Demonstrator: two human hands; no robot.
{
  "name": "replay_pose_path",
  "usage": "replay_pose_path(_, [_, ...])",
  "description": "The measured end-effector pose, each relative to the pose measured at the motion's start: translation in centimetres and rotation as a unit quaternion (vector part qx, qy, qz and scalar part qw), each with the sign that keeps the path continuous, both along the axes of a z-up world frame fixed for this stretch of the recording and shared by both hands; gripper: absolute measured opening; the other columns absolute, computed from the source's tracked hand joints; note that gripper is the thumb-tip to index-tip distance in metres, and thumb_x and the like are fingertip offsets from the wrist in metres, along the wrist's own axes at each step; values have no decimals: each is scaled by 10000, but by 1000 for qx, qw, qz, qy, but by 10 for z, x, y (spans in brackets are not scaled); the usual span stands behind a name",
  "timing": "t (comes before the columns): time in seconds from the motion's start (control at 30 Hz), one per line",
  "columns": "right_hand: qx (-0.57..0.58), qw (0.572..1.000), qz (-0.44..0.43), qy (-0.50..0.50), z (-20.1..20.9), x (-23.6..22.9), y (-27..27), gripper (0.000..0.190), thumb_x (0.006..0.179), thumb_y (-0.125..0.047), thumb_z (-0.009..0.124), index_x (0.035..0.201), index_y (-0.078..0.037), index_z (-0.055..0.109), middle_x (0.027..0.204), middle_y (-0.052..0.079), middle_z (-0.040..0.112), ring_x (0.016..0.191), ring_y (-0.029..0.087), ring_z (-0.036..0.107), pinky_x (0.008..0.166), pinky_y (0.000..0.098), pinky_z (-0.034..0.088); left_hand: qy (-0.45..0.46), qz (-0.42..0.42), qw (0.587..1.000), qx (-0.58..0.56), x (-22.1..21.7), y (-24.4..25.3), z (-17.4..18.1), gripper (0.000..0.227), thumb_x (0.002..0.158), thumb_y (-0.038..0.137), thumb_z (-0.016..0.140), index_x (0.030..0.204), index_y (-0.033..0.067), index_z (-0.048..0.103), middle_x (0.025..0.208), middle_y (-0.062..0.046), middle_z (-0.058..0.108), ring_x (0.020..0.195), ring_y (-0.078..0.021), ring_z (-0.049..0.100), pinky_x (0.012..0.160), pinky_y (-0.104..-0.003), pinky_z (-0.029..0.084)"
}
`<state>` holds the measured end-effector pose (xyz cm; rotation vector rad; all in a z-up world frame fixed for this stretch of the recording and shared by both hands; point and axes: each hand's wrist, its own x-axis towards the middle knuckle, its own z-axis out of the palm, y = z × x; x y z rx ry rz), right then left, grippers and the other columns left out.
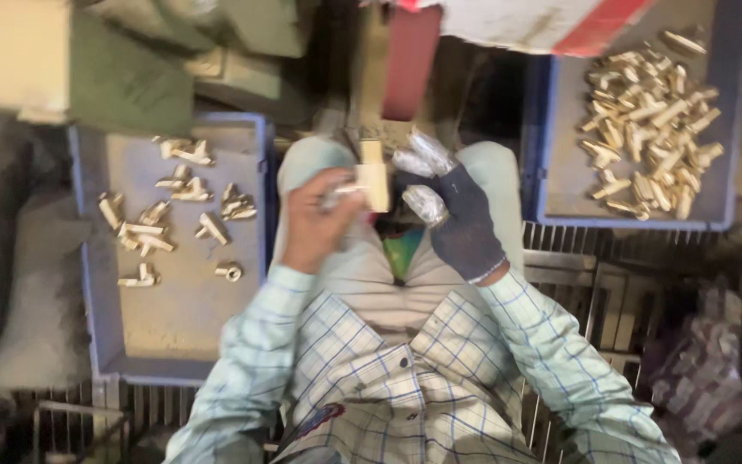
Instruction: The person sits on the floor and repeatedly picks up small brass-colored metal parts from a blue bin. They rub each part against a moving belt sander using a cloth, then place the finished part into a second bin.
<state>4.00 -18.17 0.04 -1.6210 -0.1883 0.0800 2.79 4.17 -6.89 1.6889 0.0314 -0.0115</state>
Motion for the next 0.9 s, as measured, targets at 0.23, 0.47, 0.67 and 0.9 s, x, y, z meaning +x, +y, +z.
replay_pose_path(0.23, [-198, 932, -295, -72, -117, 31, -150, 317, 1001, 6, 668, 1316, -2, 627, 1221, 159, 695, 1092, 203, 655, 961, 340, 532, 126, 262, 957, 4, -5, 167, -142, 166, 1027, 66, 619, 1060, -30, 750, 849, -50, 634, 706, -152, 510, 618, -330, 393])
replay_pose_path(0.47, [-491, 810, -289, 136, -221, 3, -313, 424, 923, -267, 803, 1212, 1, 647, 1174, 237, 677, 1118, 405, 651, 940, 465, 525, 274, 417, 851, -165, -32, 190, -153, 193, 922, 141, 642, 945, -38, 708, 883, -91, 734, 713, -212, 704, 631, -358, 575])
replay_pose_path(0.67, [-589, 732, -261, 224, -235, 31, -325, 535, 828, -445, 833, 1104, -27, 647, 1141, 239, 640, 1065, 448, 622, 886, 547, 495, 254, 392, 873, -141, -33, 181, -150, 223, 1083, 162, 696, 964, -27, 683, 797, -18, 520, 669, -166, 504, 592, -334, 434])
replay_pose_path(0.9, [-580, 717, -282, 266, -255, 36, -278, 398, 851, -320, 763, 1121, -50, 652, 1122, 245, 644, 1057, 449, 648, 905, 516, 519, 258, 393, 855, -219, -33, 192, -157, 282, 1062, 225, 522, 1061, 4, 698, 986, -70, 703, 887, -210, 684, 802, -345, 586])
